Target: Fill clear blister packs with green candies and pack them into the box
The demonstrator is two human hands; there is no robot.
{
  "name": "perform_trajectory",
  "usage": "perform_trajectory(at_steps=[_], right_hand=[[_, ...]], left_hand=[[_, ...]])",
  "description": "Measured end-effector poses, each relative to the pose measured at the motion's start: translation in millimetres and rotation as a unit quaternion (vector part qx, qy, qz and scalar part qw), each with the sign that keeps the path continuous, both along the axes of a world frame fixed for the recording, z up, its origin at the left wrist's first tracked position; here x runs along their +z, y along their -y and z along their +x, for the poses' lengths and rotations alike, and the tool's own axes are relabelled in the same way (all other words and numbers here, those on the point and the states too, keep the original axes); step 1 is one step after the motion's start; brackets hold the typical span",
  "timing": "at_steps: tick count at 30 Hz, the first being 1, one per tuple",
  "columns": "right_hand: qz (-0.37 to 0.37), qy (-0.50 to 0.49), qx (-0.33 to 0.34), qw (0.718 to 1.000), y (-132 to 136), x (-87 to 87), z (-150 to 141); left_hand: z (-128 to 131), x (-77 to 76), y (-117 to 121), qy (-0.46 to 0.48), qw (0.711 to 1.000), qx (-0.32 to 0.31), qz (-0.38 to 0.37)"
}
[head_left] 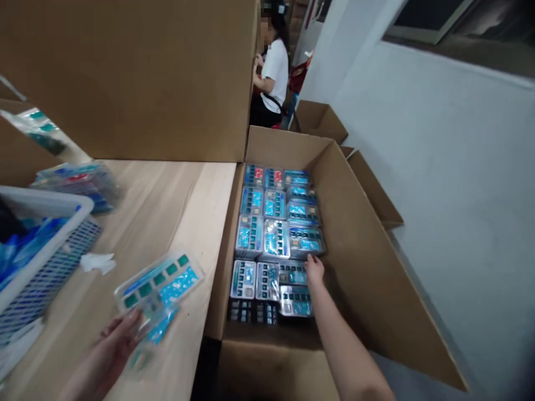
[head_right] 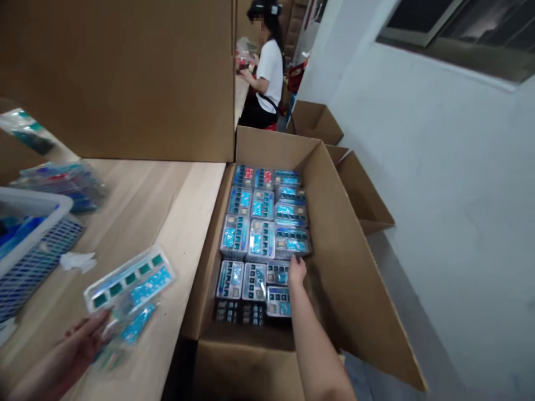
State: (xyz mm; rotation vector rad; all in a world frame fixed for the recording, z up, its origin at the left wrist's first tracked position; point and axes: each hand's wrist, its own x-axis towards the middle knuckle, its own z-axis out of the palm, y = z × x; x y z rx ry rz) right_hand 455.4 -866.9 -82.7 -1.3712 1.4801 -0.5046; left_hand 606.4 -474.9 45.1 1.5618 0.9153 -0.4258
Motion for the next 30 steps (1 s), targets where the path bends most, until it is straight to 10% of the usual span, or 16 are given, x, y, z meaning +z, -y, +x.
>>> perform_trajectory(at_steps=[3,7,15,30], right_hand=[[0.086,-0.012,-0.047,0.995,52.8,-16.4,12.1],[0.17,-0.014,-0.09,0.981,76.5,-31.3,27.9],[0.257,0.028,-0.176,0.95,77.1,-32.0,34.7],[0.272,0.157,-0.324,0.892,64.0,-21.4,29.7]], left_hand=[[-10.3,-24.5,33.4,-0.019,0.982,-0.091,-0.162],[-28.1,-41.8,74.2,-0.056,0.973,-0.128,-0.185],[-49.3,-32.4,125.0,-0.06,0.964,-0.183,-0.182],[-48.7,-39.1,132.8,-0.069,0.96,-0.218,-0.161]])
